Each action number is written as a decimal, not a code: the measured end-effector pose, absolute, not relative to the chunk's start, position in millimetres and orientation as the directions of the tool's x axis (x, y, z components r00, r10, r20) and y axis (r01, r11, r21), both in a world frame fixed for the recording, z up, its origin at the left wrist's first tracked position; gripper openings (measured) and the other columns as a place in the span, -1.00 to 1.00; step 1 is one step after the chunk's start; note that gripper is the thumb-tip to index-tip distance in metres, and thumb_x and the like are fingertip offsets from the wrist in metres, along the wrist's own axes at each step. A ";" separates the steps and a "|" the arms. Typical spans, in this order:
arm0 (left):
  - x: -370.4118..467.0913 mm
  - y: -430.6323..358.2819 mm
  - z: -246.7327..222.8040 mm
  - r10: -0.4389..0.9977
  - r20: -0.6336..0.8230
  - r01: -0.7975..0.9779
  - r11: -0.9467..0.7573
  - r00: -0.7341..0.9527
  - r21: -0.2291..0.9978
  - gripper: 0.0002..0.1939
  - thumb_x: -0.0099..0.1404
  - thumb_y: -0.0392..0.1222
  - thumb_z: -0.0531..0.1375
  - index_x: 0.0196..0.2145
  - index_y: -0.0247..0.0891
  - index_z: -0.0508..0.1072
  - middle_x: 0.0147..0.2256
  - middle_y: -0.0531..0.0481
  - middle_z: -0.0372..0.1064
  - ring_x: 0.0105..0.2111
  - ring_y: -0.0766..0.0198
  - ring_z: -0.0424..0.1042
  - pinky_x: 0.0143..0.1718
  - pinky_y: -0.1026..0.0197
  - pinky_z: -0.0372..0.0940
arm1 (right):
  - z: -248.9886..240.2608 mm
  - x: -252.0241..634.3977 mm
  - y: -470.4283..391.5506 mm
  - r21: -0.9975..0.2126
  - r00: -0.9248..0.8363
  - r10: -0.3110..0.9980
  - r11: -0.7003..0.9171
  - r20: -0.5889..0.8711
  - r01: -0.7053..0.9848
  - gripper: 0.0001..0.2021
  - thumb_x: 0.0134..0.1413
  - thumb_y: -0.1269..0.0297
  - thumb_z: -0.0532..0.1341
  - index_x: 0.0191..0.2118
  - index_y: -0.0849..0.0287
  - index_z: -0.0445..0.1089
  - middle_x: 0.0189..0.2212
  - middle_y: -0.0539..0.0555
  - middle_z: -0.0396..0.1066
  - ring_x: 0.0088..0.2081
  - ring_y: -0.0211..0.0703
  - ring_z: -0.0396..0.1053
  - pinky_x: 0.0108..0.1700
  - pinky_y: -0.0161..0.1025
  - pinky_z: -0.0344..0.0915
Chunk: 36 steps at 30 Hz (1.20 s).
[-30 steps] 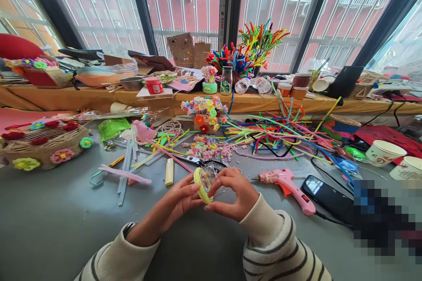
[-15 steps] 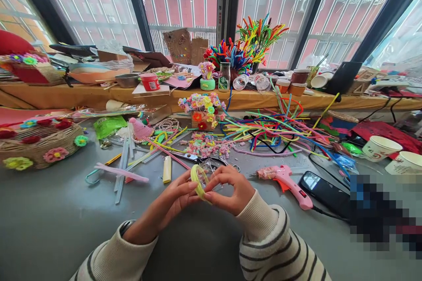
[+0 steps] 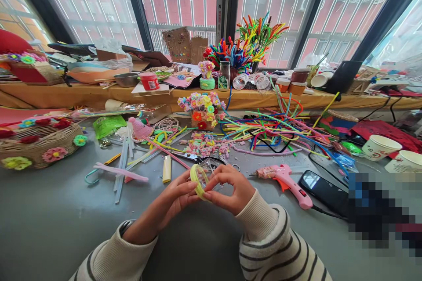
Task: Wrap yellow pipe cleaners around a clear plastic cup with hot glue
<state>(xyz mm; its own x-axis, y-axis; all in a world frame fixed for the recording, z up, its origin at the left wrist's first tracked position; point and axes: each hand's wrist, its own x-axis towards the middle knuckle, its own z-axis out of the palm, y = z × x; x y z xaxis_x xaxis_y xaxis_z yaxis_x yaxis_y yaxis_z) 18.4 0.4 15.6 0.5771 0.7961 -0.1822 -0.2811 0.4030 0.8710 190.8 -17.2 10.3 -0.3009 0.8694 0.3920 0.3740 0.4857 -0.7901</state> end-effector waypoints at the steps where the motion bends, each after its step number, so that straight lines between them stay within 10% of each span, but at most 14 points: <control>1: 18.6 0.1 15.8 0.797 -0.179 -0.284 0.401 0.576 0.871 -0.72 0.03 -0.21 0.19 -0.26 -0.27 0.28 -0.24 -0.08 0.34 -0.22 0.17 0.36 -0.19 0.15 0.21 | 10.5 190.7 -17.3 -0.789 -0.301 0.868 0.488 0.395 0.373 -0.83 -0.12 0.17 0.20 -0.51 0.17 0.39 -0.50 0.04 0.29 -0.38 -0.22 0.23 -0.28 -0.19 0.18; 36: 19.1 -1.7 18.0 0.789 -0.159 -0.266 0.379 0.594 0.886 -0.65 -0.01 -0.24 0.23 -0.23 -0.26 0.28 -0.20 -0.09 0.34 -0.20 0.19 0.34 -0.20 0.21 0.19 | 15.1 189.7 -19.1 -0.790 -0.294 0.855 0.511 0.426 0.340 -0.89 -0.12 0.25 0.21 -0.50 0.18 0.39 -0.49 0.03 0.29 -0.36 -0.24 0.25 -0.26 -0.21 0.19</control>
